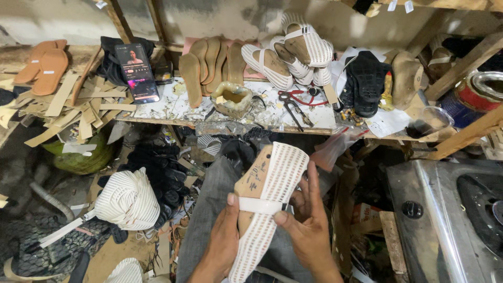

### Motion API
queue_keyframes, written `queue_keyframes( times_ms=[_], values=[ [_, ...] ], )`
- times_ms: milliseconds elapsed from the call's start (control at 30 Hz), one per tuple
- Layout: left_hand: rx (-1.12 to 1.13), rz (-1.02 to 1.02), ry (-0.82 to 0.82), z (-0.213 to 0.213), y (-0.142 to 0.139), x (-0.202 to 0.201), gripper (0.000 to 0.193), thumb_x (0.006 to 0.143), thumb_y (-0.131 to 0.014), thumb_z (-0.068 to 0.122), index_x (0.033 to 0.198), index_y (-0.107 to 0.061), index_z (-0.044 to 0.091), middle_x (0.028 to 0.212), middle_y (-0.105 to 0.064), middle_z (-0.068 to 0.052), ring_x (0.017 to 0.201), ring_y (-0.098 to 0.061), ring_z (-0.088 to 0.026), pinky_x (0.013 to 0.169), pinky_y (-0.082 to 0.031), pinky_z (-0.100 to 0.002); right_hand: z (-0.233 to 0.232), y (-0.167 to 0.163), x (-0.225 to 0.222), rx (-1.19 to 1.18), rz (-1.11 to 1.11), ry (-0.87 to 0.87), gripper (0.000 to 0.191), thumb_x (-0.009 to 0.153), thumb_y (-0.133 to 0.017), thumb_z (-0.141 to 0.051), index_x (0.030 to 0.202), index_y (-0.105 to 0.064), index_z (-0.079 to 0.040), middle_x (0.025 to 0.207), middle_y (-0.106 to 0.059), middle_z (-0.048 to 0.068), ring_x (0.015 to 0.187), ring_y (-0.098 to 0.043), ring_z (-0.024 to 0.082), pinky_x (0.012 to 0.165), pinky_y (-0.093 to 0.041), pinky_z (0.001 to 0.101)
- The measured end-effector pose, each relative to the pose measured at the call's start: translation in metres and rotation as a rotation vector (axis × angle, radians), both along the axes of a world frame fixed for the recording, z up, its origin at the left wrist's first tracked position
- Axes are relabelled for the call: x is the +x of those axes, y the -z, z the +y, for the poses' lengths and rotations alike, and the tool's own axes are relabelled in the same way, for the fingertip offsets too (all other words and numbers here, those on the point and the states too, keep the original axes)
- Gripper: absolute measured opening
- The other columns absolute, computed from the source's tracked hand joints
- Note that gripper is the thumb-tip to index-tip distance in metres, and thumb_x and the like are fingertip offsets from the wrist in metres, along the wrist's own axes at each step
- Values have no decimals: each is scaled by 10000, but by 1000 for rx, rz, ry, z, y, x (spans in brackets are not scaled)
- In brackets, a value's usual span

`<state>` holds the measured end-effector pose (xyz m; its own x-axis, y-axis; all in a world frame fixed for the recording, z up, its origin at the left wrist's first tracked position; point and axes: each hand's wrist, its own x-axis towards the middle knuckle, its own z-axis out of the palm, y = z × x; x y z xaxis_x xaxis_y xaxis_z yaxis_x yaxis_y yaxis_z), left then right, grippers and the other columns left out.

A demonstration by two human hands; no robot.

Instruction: The person holds a woven slip-on shoe on their lap and trims excess material from the edge of the shoe upper using a small knife, working around the toe and sides. They then pick up a white elastic strap, position it across the shoe opening, and press it into place, turning the shoe to check the fit.

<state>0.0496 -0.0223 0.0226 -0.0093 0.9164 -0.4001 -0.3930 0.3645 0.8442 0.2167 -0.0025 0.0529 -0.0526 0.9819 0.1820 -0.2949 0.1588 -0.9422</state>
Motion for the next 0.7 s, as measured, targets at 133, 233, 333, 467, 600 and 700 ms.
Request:
queue_keyframes(
  times_ms=[133, 233, 333, 467, 600, 700],
  values=[
    [-135, -33, 23, 1, -5, -2, 822, 958, -298, 651, 1309, -653, -2, 1007, -767, -162, 813, -747, -192, 689, -596, -328, -9, -3, -18, -77, -130, 143, 1081, 830, -757, -173, 1654, -71, -36, 1619, -376, 197, 1131, -573, 222, 993, -498, 388],
    [-172, -310, 21, 4, -7, -5, 791, 952, -334, 636, 1369, -625, 31, 1073, -771, -164, 880, -753, -223, 774, -595, -329, -12, 2, -18, 110, -119, 84, 1046, 840, -765, -168, 1633, -99, -17, 1587, -396, 186, 1175, -579, 218, 1023, -469, 378],
    [-93, -624, 47, 5, -6, -2, 763, 975, -358, 613, 1410, -564, 21, 1120, -729, -179, 936, -735, -258, 836, -597, -356, -16, 8, -18, 222, -197, 141, 808, 829, -802, -100, 1512, -390, 23, 1411, -498, 167, 1152, -587, 221, 1041, -478, 378],
    [-101, -626, 31, -1, 1, -7, 811, 948, -332, 674, 1411, -578, 55, 1122, -728, -166, 909, -736, -234, 760, -613, -366, -20, 10, -14, 117, -205, 136, 550, 814, -801, -17, 1328, -606, 14, 1161, -610, 103, 1080, -625, 203, 967, -523, 365],
    [-96, -686, 69, 5, 15, -6, 768, 951, -350, 631, 1334, -603, 14, 1073, -747, -178, 816, -740, -255, 664, -631, -380, -19, 11, -11, 141, -187, 124, 505, 817, -801, 10, 1296, -639, 30, 1119, -633, 100, 1053, -630, 202, 963, -515, 358],
    [61, -710, 153, 4, 25, -7, 748, 1017, -382, 616, 1326, -622, -22, 1033, -758, -177, 755, -732, -260, 630, -624, -352, -20, 14, -9, 161, -240, 151, 473, 812, -811, 4, 1261, -666, 37, 1114, -652, 104, 1057, -631, 202, 972, -510, 352]
  ],
)
